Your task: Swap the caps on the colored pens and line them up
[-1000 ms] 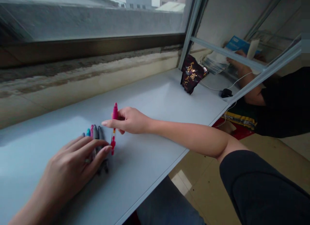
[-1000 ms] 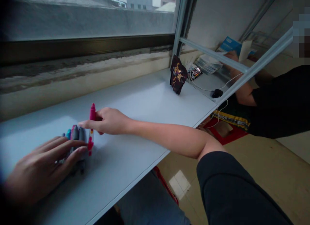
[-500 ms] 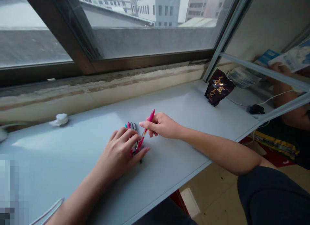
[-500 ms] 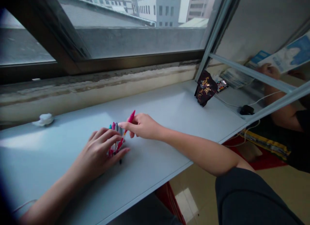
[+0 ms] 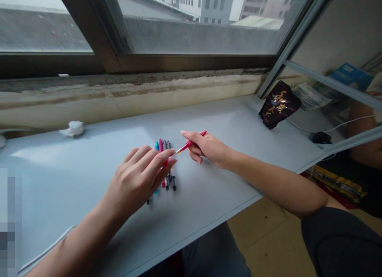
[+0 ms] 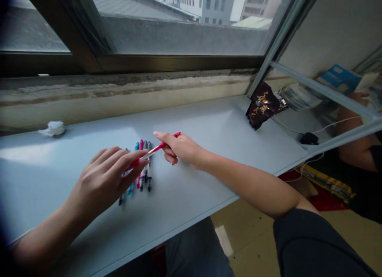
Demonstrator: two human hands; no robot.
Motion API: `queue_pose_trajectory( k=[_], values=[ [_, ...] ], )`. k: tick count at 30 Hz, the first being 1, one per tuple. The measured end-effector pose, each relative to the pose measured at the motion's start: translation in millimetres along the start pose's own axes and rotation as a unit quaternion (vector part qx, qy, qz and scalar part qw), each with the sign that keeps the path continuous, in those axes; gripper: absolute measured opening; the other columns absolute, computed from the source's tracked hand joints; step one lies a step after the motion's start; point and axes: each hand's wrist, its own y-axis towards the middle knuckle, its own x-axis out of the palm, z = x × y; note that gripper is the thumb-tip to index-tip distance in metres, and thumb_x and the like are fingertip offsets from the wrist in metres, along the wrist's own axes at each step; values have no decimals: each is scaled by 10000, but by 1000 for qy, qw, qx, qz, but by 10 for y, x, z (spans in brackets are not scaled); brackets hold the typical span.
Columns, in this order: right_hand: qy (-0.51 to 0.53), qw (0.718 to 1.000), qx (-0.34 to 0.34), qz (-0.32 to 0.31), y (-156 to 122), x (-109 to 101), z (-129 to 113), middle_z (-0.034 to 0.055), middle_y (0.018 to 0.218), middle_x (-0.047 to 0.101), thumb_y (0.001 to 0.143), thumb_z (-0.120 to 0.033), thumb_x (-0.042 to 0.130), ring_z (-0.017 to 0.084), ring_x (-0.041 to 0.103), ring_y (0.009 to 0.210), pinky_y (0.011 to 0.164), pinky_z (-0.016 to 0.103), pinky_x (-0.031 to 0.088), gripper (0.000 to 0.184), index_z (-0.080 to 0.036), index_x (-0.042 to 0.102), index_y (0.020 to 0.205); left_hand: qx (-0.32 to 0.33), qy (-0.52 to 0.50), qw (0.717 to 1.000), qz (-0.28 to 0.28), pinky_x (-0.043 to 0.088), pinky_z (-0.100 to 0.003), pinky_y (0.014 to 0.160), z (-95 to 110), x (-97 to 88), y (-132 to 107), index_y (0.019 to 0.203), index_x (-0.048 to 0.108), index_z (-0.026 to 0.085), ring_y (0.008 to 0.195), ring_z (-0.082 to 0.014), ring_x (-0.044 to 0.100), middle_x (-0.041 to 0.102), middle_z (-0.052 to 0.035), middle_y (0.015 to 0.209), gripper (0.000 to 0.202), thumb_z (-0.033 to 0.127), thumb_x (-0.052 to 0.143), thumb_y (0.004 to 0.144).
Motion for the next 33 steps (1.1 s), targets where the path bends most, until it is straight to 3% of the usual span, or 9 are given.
queue_pose_trajectory(
  k=[6,13,16,19,22,25,30,32,33],
  values=[
    [36,996,-62,-60,27,-19,48,-100,437,298,1013,-658,643,65,277,423,493,279,266,702,-265,319,530,-42,-54,998,-9,520,-326,748,49,63,-25,1137,686,135,753,-210,681,763,-67,871,225,214,479,1177],
    [-83,981,-136,-113,45,-140,-17,-66,629,545,944,-532,819,83,490,588,587,241,402,464,-209,540,761,-149,-178,971,-49,555,-297,730,-14,72,-127,1076,712,174,732,-191,715,779,-64,883,322,284,428,1181],
    [-100,981,-138,-94,60,-195,-29,-65,680,586,886,-559,873,97,547,608,573,231,428,462,-207,575,901,-184,-191,962,-58,563,-303,729,-47,56,-153,1062,724,185,702,-193,694,758,-56,844,345,318,425,1168],
    [-145,979,-127,-70,75,-270,-35,-19,645,612,1022,-718,624,112,571,586,580,251,445,561,-190,606,833,-199,-182,961,-62,562,-320,748,-69,62,-158,1057,725,189,732,-207,695,752,-64,843,380,350,399,1169],
    [-209,964,-157,-49,67,-327,-54,-20,666,609,1022,-614,683,104,544,613,611,252,431,481,-175,630,834,-204,-175,960,-75,532,-327,715,-90,69,-156,1005,714,197,722,-219,677,726,-60,806,430,402,376,1173],
    [-238,951,-196,-16,45,-342,-73,4,899,696,868,-476,889,117,598,737,673,256,460,456,-169,656,1112,-227,-167,955,-89,495,-324,673,-108,64,-155,925,679,214,663,-213,627,677,-39,750,463,446,362,1170],
    [-245,958,-150,-24,34,-340,-66,28,790,687,1081,-535,576,132,599,691,680,289,466,405,-165,652,933,-251,-181,945,-108,505,-329,705,-96,59,-153,909,656,223,688,-217,648,700,-52,800,469,474,350,1159],
    [-254,952,-170,-29,42,-350,-57,25,861,703,979,-445,743,137,629,750,697,280,474,304,-160,662,1047,-260,-186,941,-113,506,-327,708,-82,61,-152,937,666,218,695,-216,659,710,-53,811,444,461,361,1151],
    [-253,950,-179,-25,47,-354,-52,30,925,717,919,-410,815,142,648,788,706,275,484,368,-162,653,1137,-266,-187,939,-114,504,-324,704,-76,62,-150,958,673,215,681,-211,650,704,-46,798,432,455,368,1146]
  ],
)
